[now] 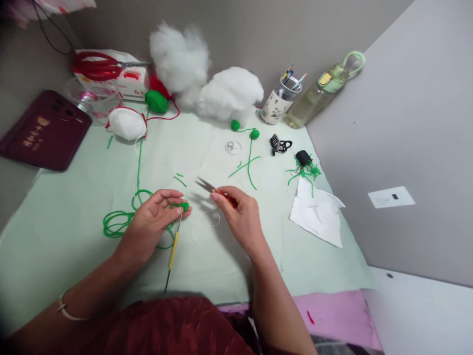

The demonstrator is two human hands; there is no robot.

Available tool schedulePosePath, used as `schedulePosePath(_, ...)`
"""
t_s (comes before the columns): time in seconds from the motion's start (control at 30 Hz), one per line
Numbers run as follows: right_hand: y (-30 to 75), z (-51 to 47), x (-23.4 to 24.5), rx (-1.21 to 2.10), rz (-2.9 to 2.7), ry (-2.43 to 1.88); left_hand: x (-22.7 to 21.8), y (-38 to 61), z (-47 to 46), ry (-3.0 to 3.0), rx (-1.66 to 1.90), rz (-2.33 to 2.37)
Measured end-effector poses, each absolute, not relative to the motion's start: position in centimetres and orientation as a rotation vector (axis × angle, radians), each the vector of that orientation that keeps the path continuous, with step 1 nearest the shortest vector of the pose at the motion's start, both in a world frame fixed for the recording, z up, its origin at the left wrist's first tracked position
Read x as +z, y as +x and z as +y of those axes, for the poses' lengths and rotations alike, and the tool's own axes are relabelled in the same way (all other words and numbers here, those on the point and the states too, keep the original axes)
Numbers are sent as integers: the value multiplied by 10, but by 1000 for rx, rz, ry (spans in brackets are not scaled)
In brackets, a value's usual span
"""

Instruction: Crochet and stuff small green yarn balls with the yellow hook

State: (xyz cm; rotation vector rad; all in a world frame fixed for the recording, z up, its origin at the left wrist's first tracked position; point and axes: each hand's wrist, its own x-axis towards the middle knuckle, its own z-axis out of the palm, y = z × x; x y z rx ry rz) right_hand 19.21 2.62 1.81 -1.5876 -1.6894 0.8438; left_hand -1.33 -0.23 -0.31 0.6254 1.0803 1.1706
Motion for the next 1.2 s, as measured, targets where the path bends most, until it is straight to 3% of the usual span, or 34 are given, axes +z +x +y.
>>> schedulePosePath(0.17,188,19,12,227,-2037,-1395,-6,-15,0,592,1187,1052)
schedulePosePath(0.4,151,-14,9,36,-2658,-758,-7,-11,0,543,1177,1021)
schedulePosePath(0.6,152,-12,5,-211,-2633,-621,-3,-12,-4,535,1137,976)
schedulePosePath(0.73,159,-18,18,-47,-2369,-747,5,-14,-9,561,1110,924)
schedulePosePath(0.97,166,-44,44,791,-1677,-966,36,-8,-44,703,1073,805)
schedulePosePath(1.2,176,-86,60,950,-1426,-942,59,4,-100,952,1085,816)
